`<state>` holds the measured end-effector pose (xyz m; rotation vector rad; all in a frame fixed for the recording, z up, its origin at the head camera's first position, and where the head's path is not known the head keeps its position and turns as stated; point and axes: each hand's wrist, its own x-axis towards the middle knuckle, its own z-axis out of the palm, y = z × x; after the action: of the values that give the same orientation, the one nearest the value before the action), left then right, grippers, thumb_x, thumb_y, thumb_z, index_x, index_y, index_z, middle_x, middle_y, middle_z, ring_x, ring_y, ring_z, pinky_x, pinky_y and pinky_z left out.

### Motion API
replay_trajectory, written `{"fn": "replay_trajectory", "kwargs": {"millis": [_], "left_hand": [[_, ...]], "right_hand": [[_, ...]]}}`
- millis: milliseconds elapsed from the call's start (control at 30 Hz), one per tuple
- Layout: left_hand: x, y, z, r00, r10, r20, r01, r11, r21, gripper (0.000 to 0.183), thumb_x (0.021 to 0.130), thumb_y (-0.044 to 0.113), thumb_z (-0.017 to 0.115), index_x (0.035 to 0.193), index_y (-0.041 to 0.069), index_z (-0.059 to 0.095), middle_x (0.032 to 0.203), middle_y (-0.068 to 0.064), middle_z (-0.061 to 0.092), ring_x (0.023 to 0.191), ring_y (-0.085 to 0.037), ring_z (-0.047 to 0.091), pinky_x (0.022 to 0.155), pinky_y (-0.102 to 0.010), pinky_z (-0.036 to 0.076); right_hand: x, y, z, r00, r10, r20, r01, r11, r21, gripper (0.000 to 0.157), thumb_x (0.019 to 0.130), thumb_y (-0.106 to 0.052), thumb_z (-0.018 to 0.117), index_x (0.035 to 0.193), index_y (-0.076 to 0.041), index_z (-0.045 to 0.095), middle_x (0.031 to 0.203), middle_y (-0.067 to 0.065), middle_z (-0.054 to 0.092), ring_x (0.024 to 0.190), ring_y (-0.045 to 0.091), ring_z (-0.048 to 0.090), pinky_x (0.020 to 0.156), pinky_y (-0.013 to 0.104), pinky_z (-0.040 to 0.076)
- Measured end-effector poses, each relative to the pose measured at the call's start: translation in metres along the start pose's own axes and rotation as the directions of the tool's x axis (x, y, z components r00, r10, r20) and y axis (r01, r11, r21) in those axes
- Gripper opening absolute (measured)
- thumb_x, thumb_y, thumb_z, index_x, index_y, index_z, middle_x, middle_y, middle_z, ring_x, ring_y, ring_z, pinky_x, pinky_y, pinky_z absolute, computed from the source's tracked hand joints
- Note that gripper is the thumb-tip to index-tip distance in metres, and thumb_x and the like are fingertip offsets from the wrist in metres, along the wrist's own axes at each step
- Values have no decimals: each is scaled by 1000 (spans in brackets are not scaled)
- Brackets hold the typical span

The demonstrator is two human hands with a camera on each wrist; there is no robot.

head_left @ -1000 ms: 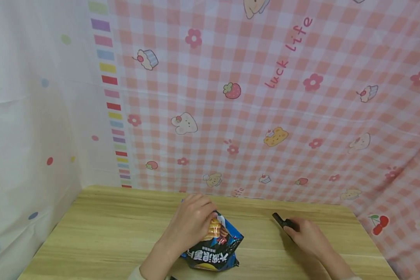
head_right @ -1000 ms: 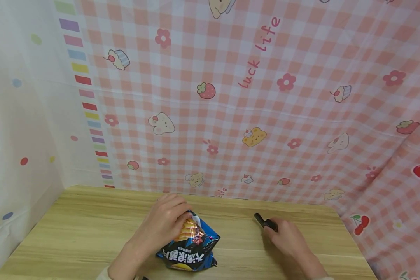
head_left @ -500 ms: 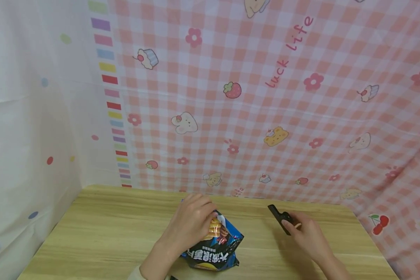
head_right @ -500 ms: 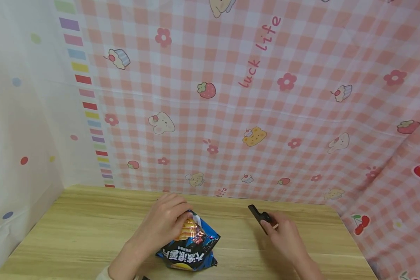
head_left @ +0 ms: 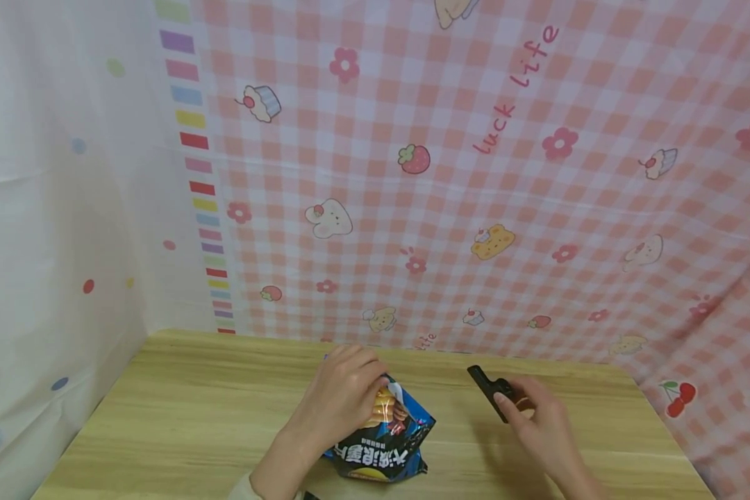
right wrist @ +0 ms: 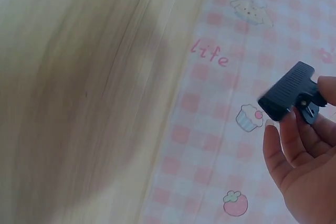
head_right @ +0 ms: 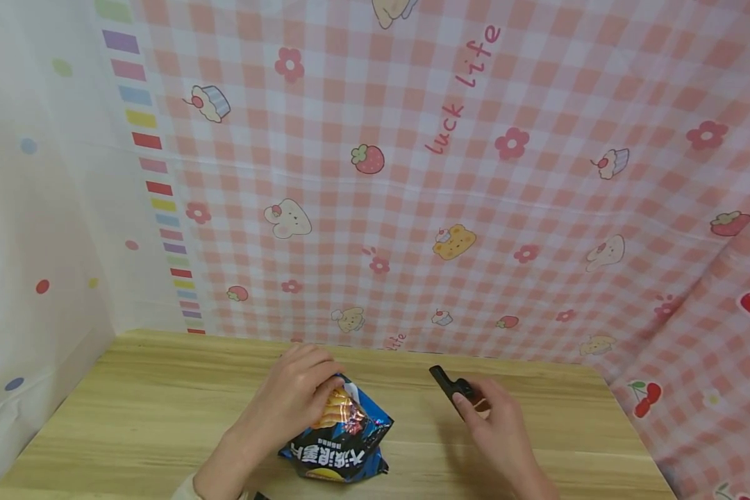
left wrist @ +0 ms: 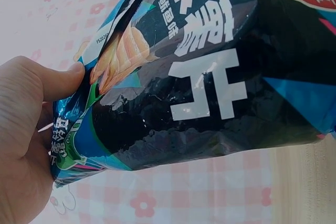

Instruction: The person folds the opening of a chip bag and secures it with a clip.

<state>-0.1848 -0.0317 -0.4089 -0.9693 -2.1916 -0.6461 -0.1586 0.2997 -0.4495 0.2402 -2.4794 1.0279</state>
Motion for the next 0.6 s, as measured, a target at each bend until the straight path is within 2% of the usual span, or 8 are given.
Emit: {"fn": "replay_trajectory", "kwargs": {"millis": [367, 600], "left_hand": [[0, 0, 0, 1000, -1, 1, 1, 1000, 1, 10, 85, 7, 85, 92, 10, 79, 90, 2, 73, 87, -15, 66, 81, -31, 54], [0, 0, 1, 1000, 0, -6, 0, 1000, -6, 8, 86, 6, 84, 90, 10, 78, 91, 2, 73, 89, -16, 66, 82, -33, 54]], "right_hand": [[-8, -15, 13, 999, 12, -31, -8, 992, 129, 21, 88, 3, 80, 107, -4, 75, 94, 5, 73, 74, 8, 67, 52, 27, 57], [-12, -24, 23, 997, -41, -65, 52, 981, 185, 26, 87, 9, 78, 109, -3, 76, 95, 9, 73, 76, 5, 66, 60, 22, 58]]}}
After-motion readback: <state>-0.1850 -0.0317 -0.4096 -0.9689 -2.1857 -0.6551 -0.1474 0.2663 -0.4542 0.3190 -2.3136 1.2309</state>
